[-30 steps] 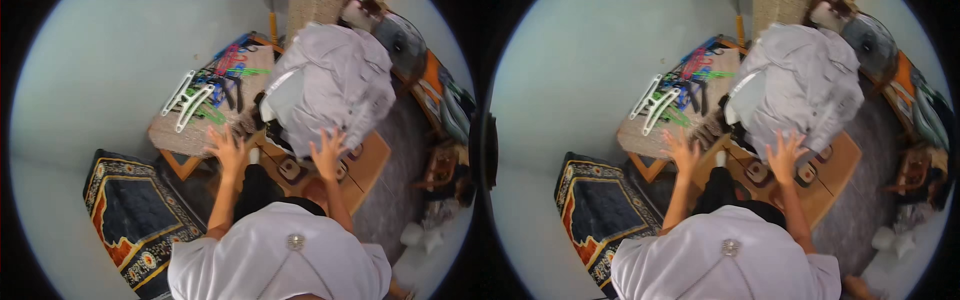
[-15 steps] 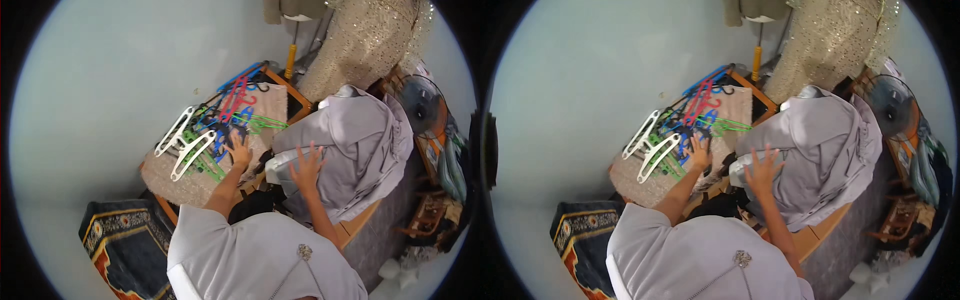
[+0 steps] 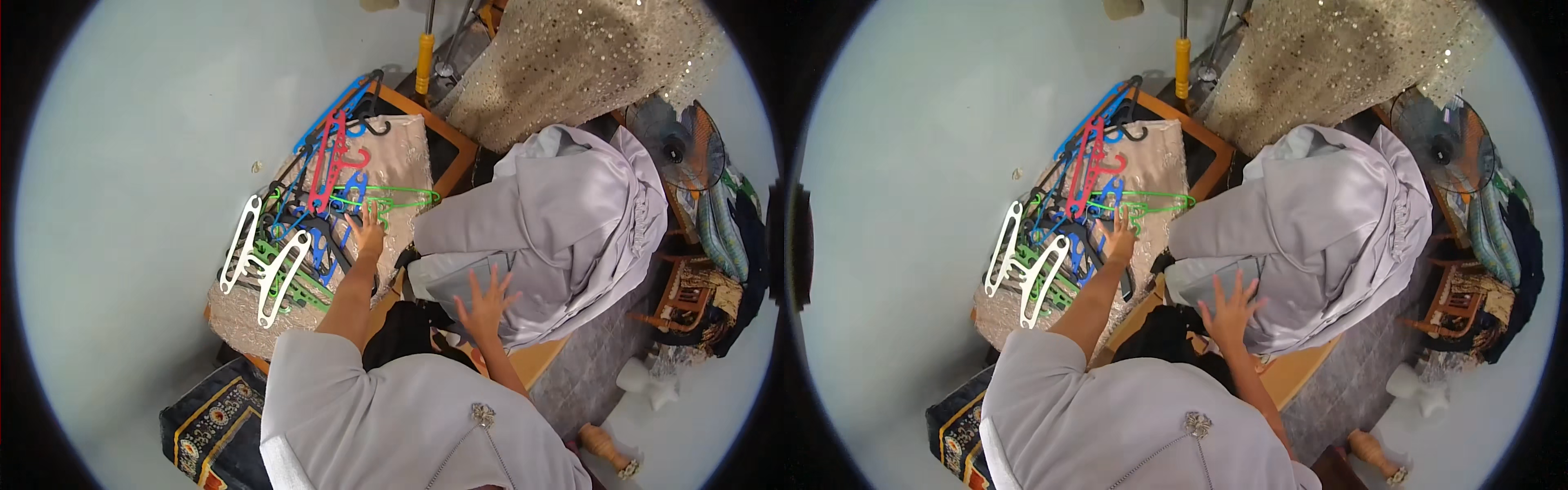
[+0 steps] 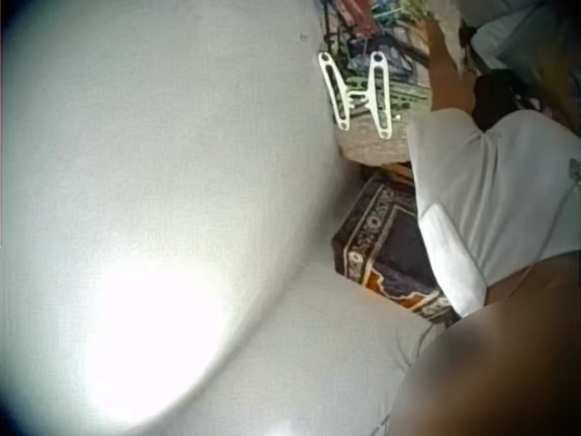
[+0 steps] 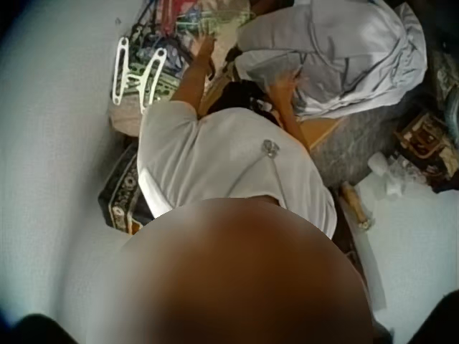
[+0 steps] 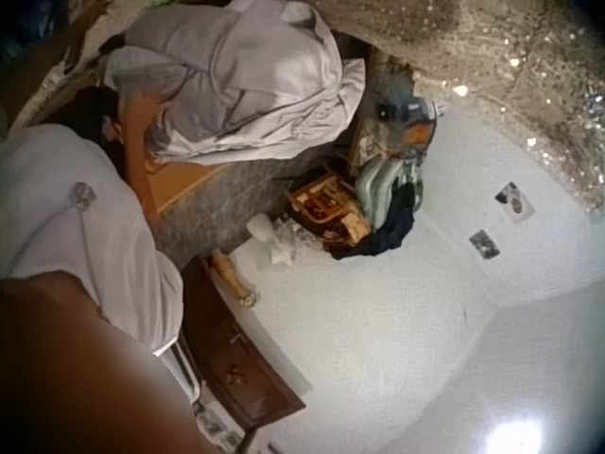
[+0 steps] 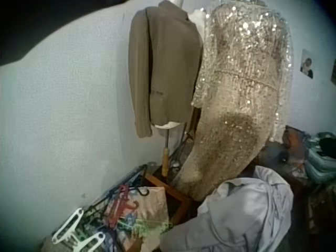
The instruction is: Taking a garment from a rack and securing it onto a hanger.
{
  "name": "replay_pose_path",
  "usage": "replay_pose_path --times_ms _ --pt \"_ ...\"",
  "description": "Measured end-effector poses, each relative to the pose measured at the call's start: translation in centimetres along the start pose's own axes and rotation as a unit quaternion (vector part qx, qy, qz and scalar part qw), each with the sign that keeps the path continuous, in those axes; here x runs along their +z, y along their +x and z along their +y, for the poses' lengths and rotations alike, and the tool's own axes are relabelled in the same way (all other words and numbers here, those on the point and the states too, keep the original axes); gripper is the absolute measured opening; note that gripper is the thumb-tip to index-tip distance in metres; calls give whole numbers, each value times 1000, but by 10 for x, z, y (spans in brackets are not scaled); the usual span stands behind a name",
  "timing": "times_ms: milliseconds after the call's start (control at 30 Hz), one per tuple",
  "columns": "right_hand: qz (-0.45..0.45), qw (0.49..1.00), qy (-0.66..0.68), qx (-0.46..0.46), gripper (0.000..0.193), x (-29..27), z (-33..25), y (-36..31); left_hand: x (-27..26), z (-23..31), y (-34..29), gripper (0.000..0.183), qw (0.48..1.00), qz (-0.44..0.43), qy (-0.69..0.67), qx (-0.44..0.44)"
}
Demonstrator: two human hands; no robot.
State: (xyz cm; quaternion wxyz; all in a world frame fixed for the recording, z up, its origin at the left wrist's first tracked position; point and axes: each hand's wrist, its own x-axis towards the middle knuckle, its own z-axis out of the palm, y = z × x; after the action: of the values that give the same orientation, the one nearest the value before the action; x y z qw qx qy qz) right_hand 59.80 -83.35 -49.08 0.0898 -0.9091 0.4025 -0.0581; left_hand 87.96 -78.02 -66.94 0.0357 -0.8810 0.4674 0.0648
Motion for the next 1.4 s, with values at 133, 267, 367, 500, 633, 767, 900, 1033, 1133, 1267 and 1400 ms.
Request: replay_pose_path --times_ms 133,267,367,500,633,767,900,1033,1133,1267,1400 --pt "-7 999 24 -47 64 13 -23 45 -2 -7 12 12 1000 -15 -15 1" --pt "7 995 55 -82 63 36 -47 78 -17 -20 35 11 993 90 -61 -46" --pt "-12 991 94 -90 60 45 -60 89 -46 -42 55 8 982 168 -82 2" --pt "13 991 102 -82 64 56 -57 112 -94 -50 54 7 973 195 -121 28" --pt "14 990 78 -116 64 68 -68 147 -111 -73 15 6 955 249 -163 10" --pt "67 975 -9 -213 56 95 -85 181 -122 -81 -19 7 948 249 -200 -8" --pt "76 954 -25 -290 45 129 -98 193 -131 -78 -34 10 940 253 -228 -1" --pt "35 945 8 -326 28 132 -108 189 -134 -81 -49 13 936 256 -242 22" --pt "-7 949 78 -305 16 119 -112 183 -129 -87 -60 16 931 256 -260 -11" --pt "31 950 107 -292 10 108 -112 180 -118 -78 -67 42 907 300 -286 -75" --pt "42 964 116 -234 10 91 -118 176 -89 -68 -68 53 874 316 -307 -203"
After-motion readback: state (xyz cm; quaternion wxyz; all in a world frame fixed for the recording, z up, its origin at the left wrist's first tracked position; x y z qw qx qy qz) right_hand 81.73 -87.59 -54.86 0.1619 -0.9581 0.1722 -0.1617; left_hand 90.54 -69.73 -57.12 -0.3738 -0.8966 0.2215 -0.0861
